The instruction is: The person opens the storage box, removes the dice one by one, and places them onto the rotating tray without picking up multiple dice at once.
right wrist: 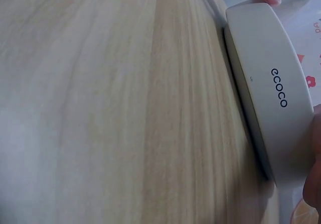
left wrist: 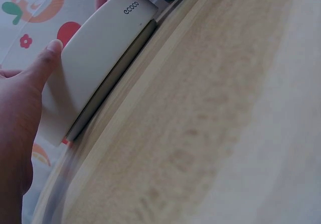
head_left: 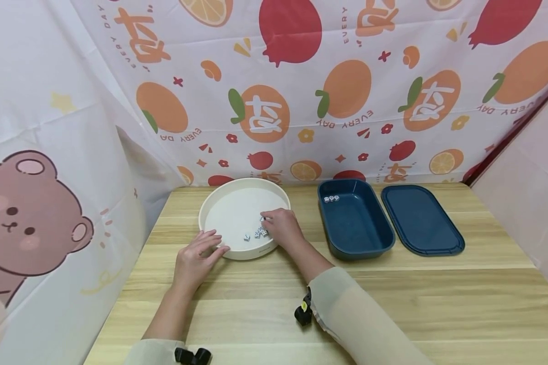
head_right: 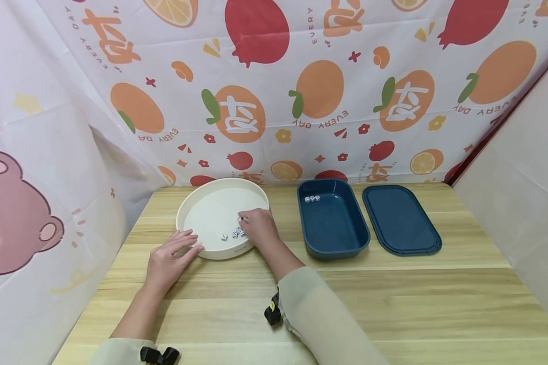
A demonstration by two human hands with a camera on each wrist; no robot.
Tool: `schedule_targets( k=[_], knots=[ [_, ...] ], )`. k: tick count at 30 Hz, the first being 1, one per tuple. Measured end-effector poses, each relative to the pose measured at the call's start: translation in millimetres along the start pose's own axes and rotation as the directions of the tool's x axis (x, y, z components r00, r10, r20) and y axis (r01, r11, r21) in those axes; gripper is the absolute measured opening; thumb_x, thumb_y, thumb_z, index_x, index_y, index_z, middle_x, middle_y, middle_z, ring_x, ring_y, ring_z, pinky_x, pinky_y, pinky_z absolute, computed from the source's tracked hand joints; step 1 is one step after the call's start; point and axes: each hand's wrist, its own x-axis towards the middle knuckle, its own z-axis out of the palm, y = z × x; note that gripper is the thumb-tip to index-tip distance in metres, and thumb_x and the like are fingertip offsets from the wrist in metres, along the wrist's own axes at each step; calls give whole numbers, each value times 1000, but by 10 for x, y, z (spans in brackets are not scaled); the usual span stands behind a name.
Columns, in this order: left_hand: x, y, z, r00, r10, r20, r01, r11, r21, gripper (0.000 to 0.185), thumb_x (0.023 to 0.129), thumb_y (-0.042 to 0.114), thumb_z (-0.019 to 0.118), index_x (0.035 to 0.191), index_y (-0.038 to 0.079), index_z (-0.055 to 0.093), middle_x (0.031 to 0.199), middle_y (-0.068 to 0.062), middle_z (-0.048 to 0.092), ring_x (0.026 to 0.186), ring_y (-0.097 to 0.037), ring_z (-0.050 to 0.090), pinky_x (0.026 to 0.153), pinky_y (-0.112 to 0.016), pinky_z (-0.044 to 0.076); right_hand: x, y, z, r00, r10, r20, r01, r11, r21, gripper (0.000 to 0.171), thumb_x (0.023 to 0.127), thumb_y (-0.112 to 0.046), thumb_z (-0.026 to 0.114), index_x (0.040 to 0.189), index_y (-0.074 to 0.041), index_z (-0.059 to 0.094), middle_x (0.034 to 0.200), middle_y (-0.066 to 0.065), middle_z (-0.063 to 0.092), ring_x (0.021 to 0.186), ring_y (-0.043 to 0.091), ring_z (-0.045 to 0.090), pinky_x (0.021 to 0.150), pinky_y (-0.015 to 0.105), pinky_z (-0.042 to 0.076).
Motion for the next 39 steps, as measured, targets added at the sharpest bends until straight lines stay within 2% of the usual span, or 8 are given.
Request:
schedule_targets(
  k=[8,12,18,22,26,29,35,39],
  knots=[
    [9,3,-12,1000,-17,16,17,1000,1,30,67,13,90,92,2,78,96,-12,77,103,-31,71,111,-37,46,24,-56,-10,996,62,67,-56,995,-83,27,92,-24,71,119,-21,72,116,-7,73,119,14,63,112,32,46],
    [10,-5,-10,1000,-18,15,18,1000,-8,30,66,12,90,91,1,78,95,-13,77,103,-31,70,113,-36,45,26,-75,-14,993,58,100,-40,985,-168,22,93,-29,69,113,-23,75,107,-8,75,110,14,64,109,32,45],
    [13,-18,-1,1000,19,-11,-19,1000,-2,31,63,9,90,90,0,78,93,-13,77,100,-33,71,108,-44,49,24,-113,-25,989,53,139,-16,967,-254,18,95,-32,64,99,-21,78,91,-8,74,96,16,61,105,33,43],
    [11,-19,-5,1000,7,3,-7,1000,-3,30,64,10,90,90,0,78,94,-13,77,101,-33,71,109,-43,48,20,-118,-21,989,60,135,-23,965,-259,21,94,-31,64,85,-18,77,79,-7,70,89,16,58,103,33,44],
    [17,-5,-17,1000,-16,16,16,1000,-7,30,65,12,90,91,1,78,95,-13,77,103,-32,70,112,-39,46,21,-115,-20,989,58,133,-24,969,-246,34,94,-31,64,62,-18,61,63,-4,56,81,17,52,98,33,44],
    [22,7,-27,999,-32,27,33,999,-9,30,67,13,90,92,1,78,96,-13,76,104,-31,70,113,-37,45,30,-111,-16,990,56,129,-23,970,-240,37,94,-31,65,59,-20,56,60,-4,51,80,17,50,97,34,45],
    [34,0,-22,1000,-16,15,16,1000,-9,30,66,12,90,91,1,78,94,-13,77,103,-32,70,112,-38,46,49,-106,-19,989,62,138,-26,968,-251,28,94,-32,65,72,-16,69,69,-3,62,84,17,54,98,33,44],
    [39,-15,-6,1000,2,3,-2,1000,-6,30,65,11,90,90,0,78,93,-14,76,101,-33,71,111,-40,47,55,-102,-32,988,68,141,-33,970,-240,21,94,-34,65,104,-20,78,99,-6,75,99,16,60,106,33,42]
  ],
)
